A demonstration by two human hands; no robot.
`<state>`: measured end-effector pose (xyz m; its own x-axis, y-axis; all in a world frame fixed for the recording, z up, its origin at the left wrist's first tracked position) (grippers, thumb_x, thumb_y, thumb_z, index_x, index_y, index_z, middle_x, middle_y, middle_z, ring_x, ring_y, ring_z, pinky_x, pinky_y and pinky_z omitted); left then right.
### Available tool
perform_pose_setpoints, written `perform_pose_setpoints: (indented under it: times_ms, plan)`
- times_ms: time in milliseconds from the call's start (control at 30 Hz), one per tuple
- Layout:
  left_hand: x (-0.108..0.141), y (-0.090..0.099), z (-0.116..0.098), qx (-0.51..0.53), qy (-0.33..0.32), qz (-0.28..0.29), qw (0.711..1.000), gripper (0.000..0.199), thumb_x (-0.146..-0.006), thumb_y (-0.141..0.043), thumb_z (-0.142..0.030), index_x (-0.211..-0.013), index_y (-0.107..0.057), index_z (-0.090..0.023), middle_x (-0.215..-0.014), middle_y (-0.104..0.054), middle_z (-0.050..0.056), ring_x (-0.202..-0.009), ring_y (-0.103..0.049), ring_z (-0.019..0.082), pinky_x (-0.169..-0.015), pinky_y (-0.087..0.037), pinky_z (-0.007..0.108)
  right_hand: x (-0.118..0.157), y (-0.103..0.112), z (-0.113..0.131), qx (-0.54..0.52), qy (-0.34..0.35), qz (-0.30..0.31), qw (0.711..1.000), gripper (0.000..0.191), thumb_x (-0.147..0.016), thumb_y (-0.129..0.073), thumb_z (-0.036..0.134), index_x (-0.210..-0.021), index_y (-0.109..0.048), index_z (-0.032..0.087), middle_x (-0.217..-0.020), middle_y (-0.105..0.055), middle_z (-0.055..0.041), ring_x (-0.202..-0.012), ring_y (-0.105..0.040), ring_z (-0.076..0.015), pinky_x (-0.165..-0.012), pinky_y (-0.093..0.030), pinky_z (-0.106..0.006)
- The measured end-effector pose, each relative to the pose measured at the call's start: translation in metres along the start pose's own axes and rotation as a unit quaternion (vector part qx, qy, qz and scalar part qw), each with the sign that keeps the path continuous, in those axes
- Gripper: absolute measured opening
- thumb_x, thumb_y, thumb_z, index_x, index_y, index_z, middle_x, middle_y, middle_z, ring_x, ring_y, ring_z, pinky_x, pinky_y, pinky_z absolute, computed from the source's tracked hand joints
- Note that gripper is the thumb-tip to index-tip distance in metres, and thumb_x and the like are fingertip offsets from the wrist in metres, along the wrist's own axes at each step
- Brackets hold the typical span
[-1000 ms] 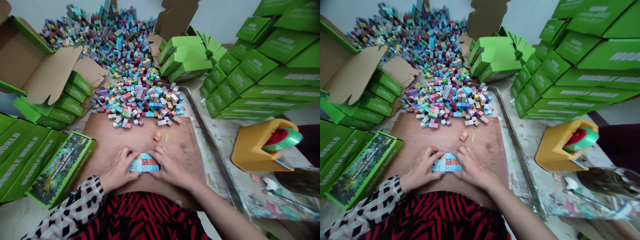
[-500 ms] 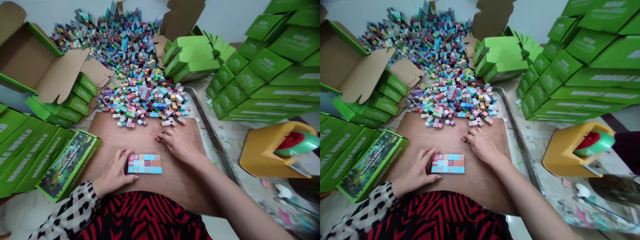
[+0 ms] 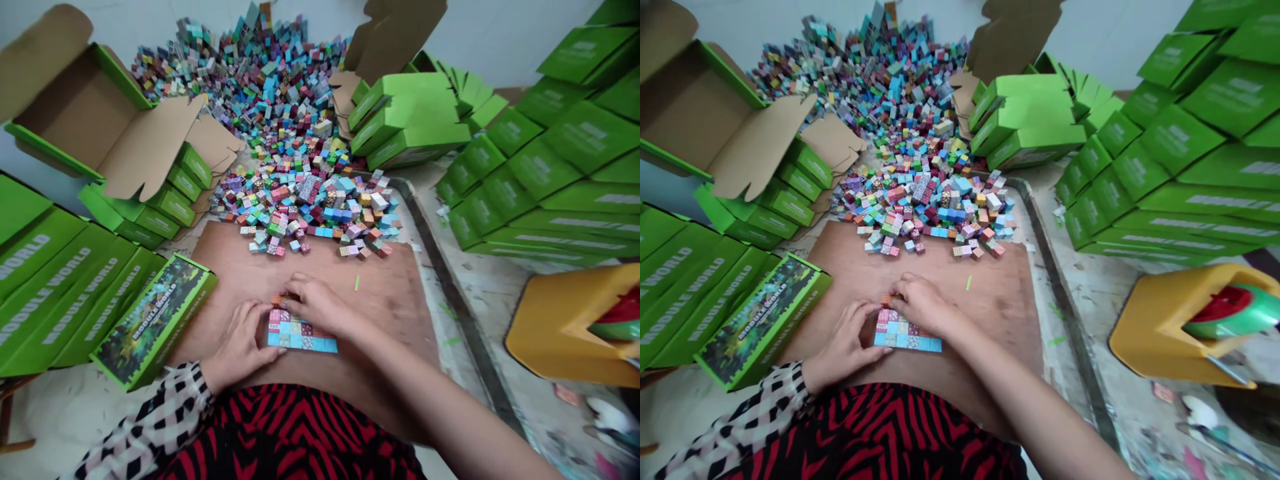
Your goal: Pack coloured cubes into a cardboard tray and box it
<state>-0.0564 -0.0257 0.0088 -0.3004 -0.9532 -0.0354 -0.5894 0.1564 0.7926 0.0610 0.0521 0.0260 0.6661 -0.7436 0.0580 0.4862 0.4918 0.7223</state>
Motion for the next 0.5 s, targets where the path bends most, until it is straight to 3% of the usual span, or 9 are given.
perform_pose_setpoints:
  times_ms: [200, 300, 500]
  plan:
    - [0.0000, 0.0007, -0.0023, -0.006, -0.014, -0.010, 1.000, 0.060, -0.070, -0.073, -0.042, -0.119, -0.046, -0.019, -0.117, -0.051, 0.010, -0.109, -0.049, 0.026, -0.095, -0.043, 0.043, -0.0012, -0.0037, -0.0005, 0.037, 0.000, 0.022, 0.999, 0.020, -0.092, -0.052, 0.023, -0.094, -0.071, 0.017, -0.085, -0.061, -0.0053, -0.081, -0.056, -0.0154, -0.075, -0.043, -0.027]
    - [0.0002, 0.0015, -0.0029, -0.008, -0.017, -0.015, 1.000, 0.058, -0.069, -0.074, -0.041, -0.117, -0.048, -0.019, -0.116, -0.052, 0.010, -0.109, -0.049, 0.026, -0.095, -0.044, 0.042, -0.0008, -0.0038, -0.0026, 0.068, 0.008, 0.005, 0.998, 0.024, -0.094, -0.047, 0.025, -0.101, -0.069, 0.019, -0.088, -0.058, -0.0057, -0.081, -0.055, -0.0155, -0.074, -0.042, -0.027]
    - [-0.0008, -0.0001, -0.0018, -0.014, -0.020, -0.012, 1.000, 0.059, -0.070, -0.074, -0.040, -0.116, -0.045, -0.020, -0.117, -0.050, 0.009, -0.109, -0.048, 0.026, -0.094, -0.044, 0.043, 0.0006, -0.0066, 0.0025, 0.036, 0.047, 0.008, 0.998, 0.026, -0.096, -0.046, 0.030, -0.099, -0.069, 0.019, -0.084, -0.053, -0.0040, -0.077, -0.053, -0.0143, -0.070, -0.041, -0.026]
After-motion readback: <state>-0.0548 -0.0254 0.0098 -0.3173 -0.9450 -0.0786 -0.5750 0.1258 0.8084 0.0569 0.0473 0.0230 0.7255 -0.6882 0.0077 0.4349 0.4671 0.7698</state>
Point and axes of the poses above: each hand's wrist, its own x-axis away from the middle knuckle, its own y-axis out of the back of the hand, z = x × y, the point moved 8 cm from there along -x, towards the middle knuckle
